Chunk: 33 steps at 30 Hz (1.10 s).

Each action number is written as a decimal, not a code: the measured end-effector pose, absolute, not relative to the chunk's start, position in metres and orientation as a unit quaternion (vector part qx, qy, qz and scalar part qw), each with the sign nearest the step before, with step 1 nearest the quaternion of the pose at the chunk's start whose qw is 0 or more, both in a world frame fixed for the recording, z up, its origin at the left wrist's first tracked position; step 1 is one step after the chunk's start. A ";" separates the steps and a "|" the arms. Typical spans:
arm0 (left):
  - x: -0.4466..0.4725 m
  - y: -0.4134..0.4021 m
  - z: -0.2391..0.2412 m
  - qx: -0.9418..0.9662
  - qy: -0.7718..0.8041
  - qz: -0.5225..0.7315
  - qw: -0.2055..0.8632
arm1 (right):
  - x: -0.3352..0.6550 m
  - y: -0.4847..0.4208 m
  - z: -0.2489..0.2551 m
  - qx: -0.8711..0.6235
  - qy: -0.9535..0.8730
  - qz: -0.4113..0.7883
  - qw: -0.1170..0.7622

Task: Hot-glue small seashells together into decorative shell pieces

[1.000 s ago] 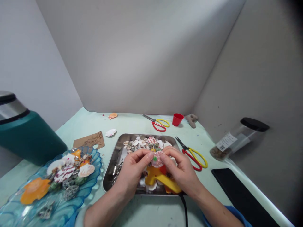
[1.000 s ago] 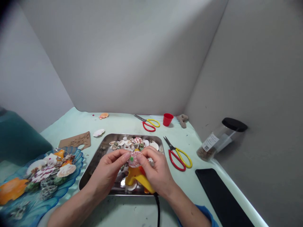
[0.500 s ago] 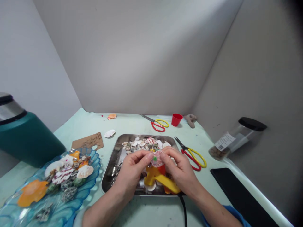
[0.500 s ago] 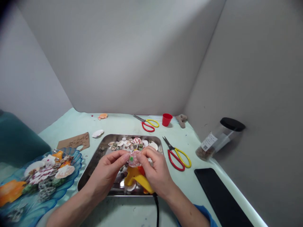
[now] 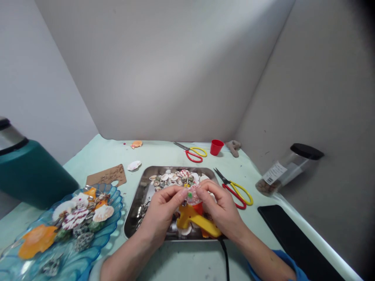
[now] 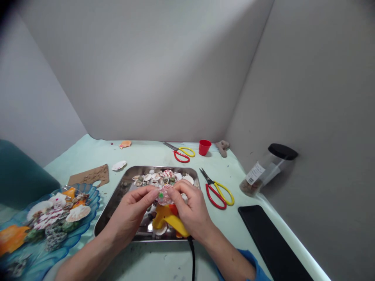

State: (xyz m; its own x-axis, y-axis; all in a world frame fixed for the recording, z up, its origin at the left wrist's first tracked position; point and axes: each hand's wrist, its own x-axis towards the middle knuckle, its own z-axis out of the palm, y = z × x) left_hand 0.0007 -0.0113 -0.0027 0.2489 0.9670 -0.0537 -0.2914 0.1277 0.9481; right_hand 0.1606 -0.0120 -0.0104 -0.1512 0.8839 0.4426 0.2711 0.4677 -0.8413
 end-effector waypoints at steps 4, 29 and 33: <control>0.002 -0.011 -0.003 0.424 0.386 0.485 0.660 | 0.161 -0.012 -0.011 -0.409 -0.690 0.309 0.511; 0.001 -0.012 -0.002 0.448 0.392 0.484 0.641 | 0.161 -0.013 -0.009 -0.431 -0.692 0.298 0.497; 0.001 -0.013 -0.001 0.446 0.401 0.488 0.634 | 0.160 -0.013 -0.008 -0.425 -0.698 0.302 0.491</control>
State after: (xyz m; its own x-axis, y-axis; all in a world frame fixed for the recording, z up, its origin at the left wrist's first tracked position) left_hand 0.0010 -0.0125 -0.0011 0.2017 0.9768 -0.0721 -0.2617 0.1247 0.9571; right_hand 0.1603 -0.0130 -0.0077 -0.1562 0.8900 0.4283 0.2970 0.4559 -0.8390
